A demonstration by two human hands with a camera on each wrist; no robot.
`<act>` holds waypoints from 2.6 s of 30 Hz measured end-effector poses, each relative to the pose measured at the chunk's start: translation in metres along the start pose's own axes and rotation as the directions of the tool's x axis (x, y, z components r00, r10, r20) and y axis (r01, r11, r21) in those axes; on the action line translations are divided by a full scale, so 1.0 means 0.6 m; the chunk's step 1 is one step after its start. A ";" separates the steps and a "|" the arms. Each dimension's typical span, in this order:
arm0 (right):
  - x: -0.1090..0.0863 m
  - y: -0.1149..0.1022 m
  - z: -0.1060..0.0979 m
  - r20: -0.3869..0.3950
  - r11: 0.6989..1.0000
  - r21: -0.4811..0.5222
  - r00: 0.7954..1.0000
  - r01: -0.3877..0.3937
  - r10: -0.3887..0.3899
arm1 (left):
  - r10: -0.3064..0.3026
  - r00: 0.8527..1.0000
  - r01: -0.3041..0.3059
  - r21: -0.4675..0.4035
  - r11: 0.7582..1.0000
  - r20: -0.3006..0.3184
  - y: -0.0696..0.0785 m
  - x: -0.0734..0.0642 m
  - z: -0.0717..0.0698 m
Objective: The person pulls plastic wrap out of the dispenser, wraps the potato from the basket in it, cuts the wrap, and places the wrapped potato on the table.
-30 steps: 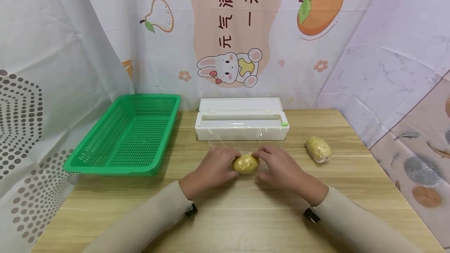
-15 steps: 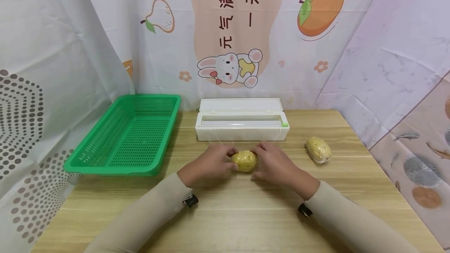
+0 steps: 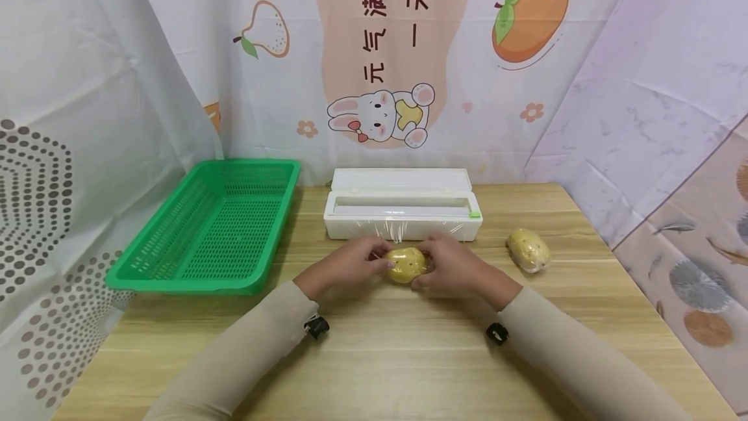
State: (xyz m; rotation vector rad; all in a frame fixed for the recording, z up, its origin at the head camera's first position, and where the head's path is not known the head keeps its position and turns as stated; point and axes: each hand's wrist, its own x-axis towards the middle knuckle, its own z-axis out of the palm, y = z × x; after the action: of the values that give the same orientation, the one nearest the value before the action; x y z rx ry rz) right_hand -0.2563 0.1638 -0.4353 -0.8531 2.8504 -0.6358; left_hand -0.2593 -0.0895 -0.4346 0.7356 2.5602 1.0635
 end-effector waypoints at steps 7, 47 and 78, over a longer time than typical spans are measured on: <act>0.008 0.013 -0.006 0.008 0.989 0.145 0.999 -0.034 0.033 | -0.020 0.999 0.019 -0.014 1.000 -0.042 -0.012 0.003 -0.002; 0.016 0.029 -0.023 -0.121 0.991 -0.133 0.992 0.007 -0.023 | -0.056 0.942 0.173 0.339 0.925 -0.330 0.011 0.027 0.012; -0.006 0.136 -0.097 -0.261 0.771 0.600 0.859 -0.213 0.441 | 0.091 0.964 0.089 0.623 0.777 -0.250 0.131 0.122 -0.004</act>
State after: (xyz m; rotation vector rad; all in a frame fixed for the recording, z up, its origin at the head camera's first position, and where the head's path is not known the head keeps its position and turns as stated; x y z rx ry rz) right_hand -0.3064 0.2487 -0.4167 -0.1136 2.7407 -1.6186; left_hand -0.2940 -0.0033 -0.3804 0.7722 3.1915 0.2708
